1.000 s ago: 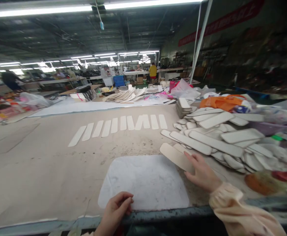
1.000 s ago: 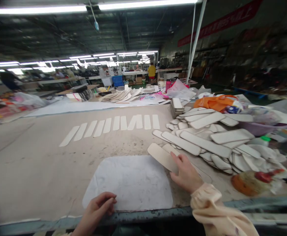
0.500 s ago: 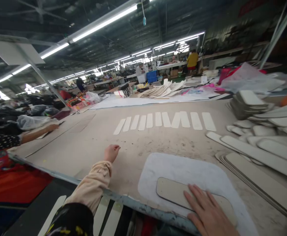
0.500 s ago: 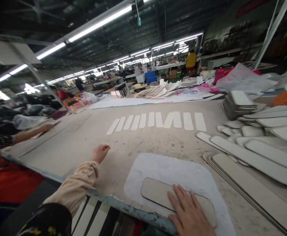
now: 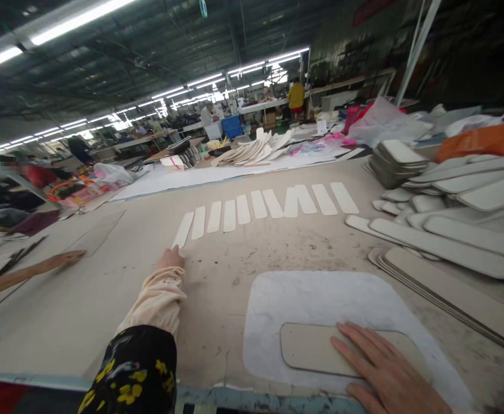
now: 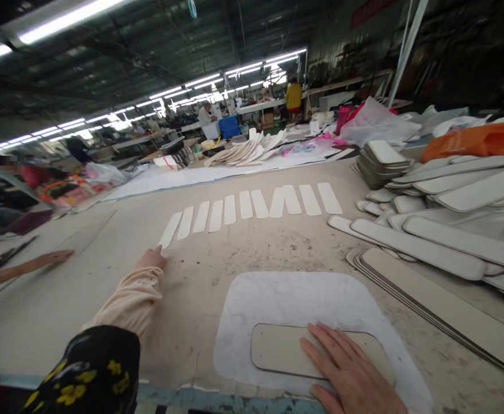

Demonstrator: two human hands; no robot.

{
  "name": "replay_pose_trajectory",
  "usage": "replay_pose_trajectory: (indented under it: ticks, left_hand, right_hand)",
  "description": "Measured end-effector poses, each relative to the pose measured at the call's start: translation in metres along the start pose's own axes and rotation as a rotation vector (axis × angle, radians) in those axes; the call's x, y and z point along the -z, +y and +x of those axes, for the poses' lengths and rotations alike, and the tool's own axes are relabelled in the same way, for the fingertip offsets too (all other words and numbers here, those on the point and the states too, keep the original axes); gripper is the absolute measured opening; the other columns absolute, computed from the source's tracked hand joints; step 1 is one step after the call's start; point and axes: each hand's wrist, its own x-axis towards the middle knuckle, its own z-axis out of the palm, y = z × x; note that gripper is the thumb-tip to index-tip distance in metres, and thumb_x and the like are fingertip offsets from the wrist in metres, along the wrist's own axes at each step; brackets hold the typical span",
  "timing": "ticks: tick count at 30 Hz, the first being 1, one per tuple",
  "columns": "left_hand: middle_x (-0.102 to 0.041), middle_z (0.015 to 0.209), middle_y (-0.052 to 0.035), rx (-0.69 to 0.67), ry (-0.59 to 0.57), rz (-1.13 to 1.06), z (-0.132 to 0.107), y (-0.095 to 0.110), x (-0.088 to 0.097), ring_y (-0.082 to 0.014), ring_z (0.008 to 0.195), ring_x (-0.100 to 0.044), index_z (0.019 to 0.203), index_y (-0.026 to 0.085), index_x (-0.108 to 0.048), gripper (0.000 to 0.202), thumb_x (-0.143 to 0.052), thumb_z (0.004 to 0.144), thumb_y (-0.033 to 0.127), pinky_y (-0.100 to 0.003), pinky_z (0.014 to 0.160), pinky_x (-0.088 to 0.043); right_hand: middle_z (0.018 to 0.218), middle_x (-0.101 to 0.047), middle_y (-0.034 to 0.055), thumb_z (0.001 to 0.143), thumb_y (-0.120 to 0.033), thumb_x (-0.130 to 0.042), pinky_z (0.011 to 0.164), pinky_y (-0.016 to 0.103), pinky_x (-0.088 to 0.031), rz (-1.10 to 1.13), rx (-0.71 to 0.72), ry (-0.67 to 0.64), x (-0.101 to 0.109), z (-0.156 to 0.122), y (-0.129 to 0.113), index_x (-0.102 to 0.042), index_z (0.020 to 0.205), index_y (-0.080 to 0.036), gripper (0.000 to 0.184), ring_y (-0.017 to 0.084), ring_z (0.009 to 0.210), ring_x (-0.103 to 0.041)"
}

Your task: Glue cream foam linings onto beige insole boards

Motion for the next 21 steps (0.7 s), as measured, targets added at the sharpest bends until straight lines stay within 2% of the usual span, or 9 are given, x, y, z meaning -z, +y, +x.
replay_pose_trajectory:
  ticks: [4, 7, 13, 17, 21]
  left_hand:
    - [-0.053, 0.112, -0.0196, 0.072, -0.065, 0.056, 0.011, 0.003, -0.006, -0.0343, 0.093, -0.060, 0.119, 0.021, -0.054, 0.043, -0.042, 0.078, 0.022, -0.043, 0.071, -0.047]
    - [-0.052, 0.113, -0.0193, 0.083, -0.078, 0.068, 0.016, 0.003, -0.009, -0.0360, 0.092, -0.060, 0.121, 0.024, -0.053, 0.046, -0.041, 0.077, 0.021, -0.043, 0.069, -0.047]
    - [-0.052, 0.113, -0.0196, 0.000, -0.059, 0.076, 0.018, -0.006, -0.006, -0.0342, 0.092, -0.060, 0.111, 0.019, -0.061, 0.041, -0.045, 0.074, 0.025, -0.041, 0.071, -0.047]
    - [-0.051, 0.114, -0.0173, -0.113, -0.020, 0.099, 0.002, -0.015, 0.001, -0.0305, 0.095, -0.059, 0.099, 0.016, -0.066, 0.037, -0.043, 0.076, 0.034, -0.039, 0.075, -0.046]
    - [-0.057, 0.105, -0.0117, -0.229, 0.001, 0.130, -0.028, -0.027, 0.004, -0.0256, 0.094, -0.059, 0.086, 0.018, -0.068, 0.035, -0.042, 0.079, 0.040, -0.033, 0.076, -0.045]
  right_hand:
    - [0.145, -0.032, 0.0041, 0.082, -0.042, -0.054, 0.100, 0.041, -0.036, -0.053, 0.014, 0.006, 0.007, 0.007, -0.005, -0.039, 0.138, -0.028, 0.060, 0.028, 0.125, -0.039]
    - [0.144, -0.033, 0.0033, 0.080, -0.039, -0.056, 0.101, 0.041, -0.033, -0.036, -0.043, 0.016, 0.011, 0.011, -0.012, -0.043, 0.135, -0.028, 0.058, 0.027, 0.127, -0.037]
    - [0.143, -0.035, 0.0022, 0.078, -0.038, -0.058, 0.103, 0.041, -0.030, 0.019, -0.103, 0.019, 0.013, 0.013, -0.019, -0.046, 0.132, -0.029, 0.057, 0.027, 0.127, -0.036]
    - [0.143, -0.034, 0.0031, 0.079, -0.038, -0.056, 0.103, 0.043, -0.030, 0.052, -0.134, 0.013, 0.012, 0.012, -0.020, -0.047, 0.132, -0.029, 0.054, 0.028, 0.127, -0.035]
    - [0.144, -0.033, 0.0041, 0.081, -0.039, -0.055, 0.104, 0.045, -0.030, 0.065, -0.124, -0.006, 0.011, 0.010, -0.017, -0.044, 0.134, -0.028, 0.056, 0.029, 0.128, -0.033]
